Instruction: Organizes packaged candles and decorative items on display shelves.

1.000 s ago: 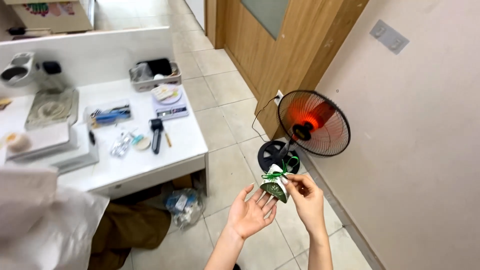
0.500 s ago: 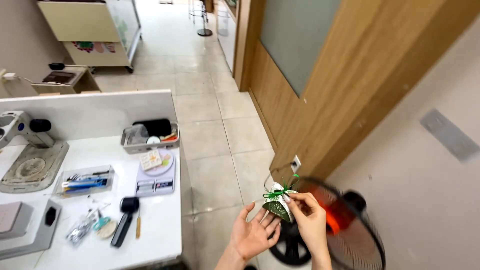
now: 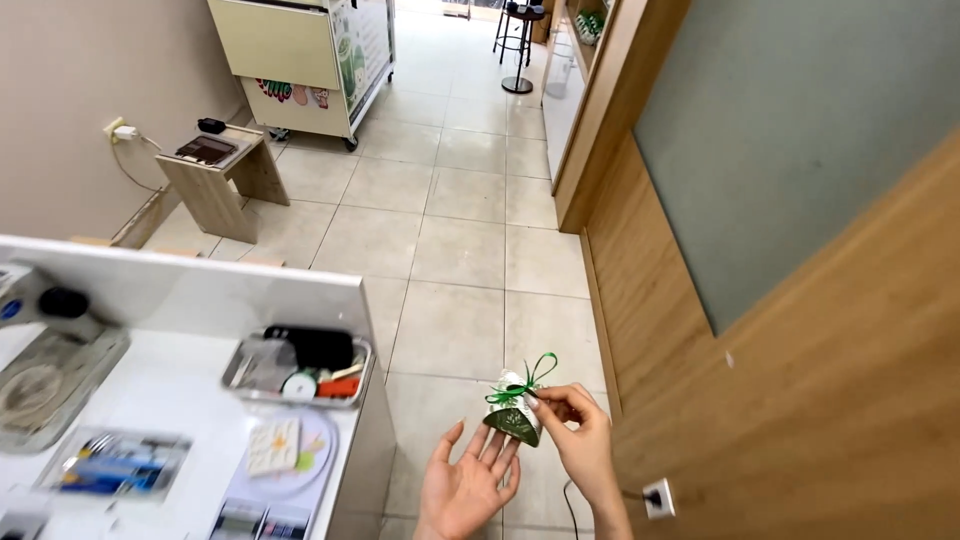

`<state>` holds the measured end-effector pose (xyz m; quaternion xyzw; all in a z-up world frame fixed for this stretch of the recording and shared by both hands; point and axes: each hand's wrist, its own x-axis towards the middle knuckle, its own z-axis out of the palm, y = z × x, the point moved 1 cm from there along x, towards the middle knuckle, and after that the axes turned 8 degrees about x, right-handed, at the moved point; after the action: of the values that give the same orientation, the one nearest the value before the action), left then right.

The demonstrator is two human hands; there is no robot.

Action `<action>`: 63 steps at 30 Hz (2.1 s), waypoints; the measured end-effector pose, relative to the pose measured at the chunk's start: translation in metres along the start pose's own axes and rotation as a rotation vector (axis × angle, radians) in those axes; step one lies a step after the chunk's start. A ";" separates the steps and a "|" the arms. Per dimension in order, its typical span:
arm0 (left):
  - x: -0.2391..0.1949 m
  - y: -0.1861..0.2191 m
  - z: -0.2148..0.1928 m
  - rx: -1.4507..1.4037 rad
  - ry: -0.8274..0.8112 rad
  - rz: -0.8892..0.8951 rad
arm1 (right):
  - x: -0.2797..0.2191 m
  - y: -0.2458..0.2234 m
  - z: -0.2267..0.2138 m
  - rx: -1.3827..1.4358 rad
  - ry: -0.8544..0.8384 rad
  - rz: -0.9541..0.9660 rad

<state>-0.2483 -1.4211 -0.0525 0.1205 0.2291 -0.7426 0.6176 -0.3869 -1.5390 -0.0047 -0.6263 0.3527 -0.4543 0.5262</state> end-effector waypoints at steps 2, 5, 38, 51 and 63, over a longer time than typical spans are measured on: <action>0.049 0.038 0.016 -0.015 0.010 0.031 | 0.061 0.017 0.008 -0.015 -0.031 0.011; 0.111 0.101 0.058 -0.008 -0.097 0.068 | 0.160 0.024 0.028 -0.018 -0.099 0.002; 0.807 0.605 0.505 0.075 -0.150 0.178 | 1.092 0.282 0.097 0.123 -0.064 0.055; 1.113 0.833 0.679 0.290 0.077 0.001 | 1.444 0.422 0.119 0.357 0.177 0.342; 1.429 0.906 0.755 0.362 0.227 -0.260 | 1.704 0.607 0.012 0.512 0.525 0.476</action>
<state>0.4140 -3.1425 -0.2324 0.2814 0.1739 -0.8265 0.4554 0.2228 -3.2225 -0.2626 -0.2403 0.4850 -0.5370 0.6471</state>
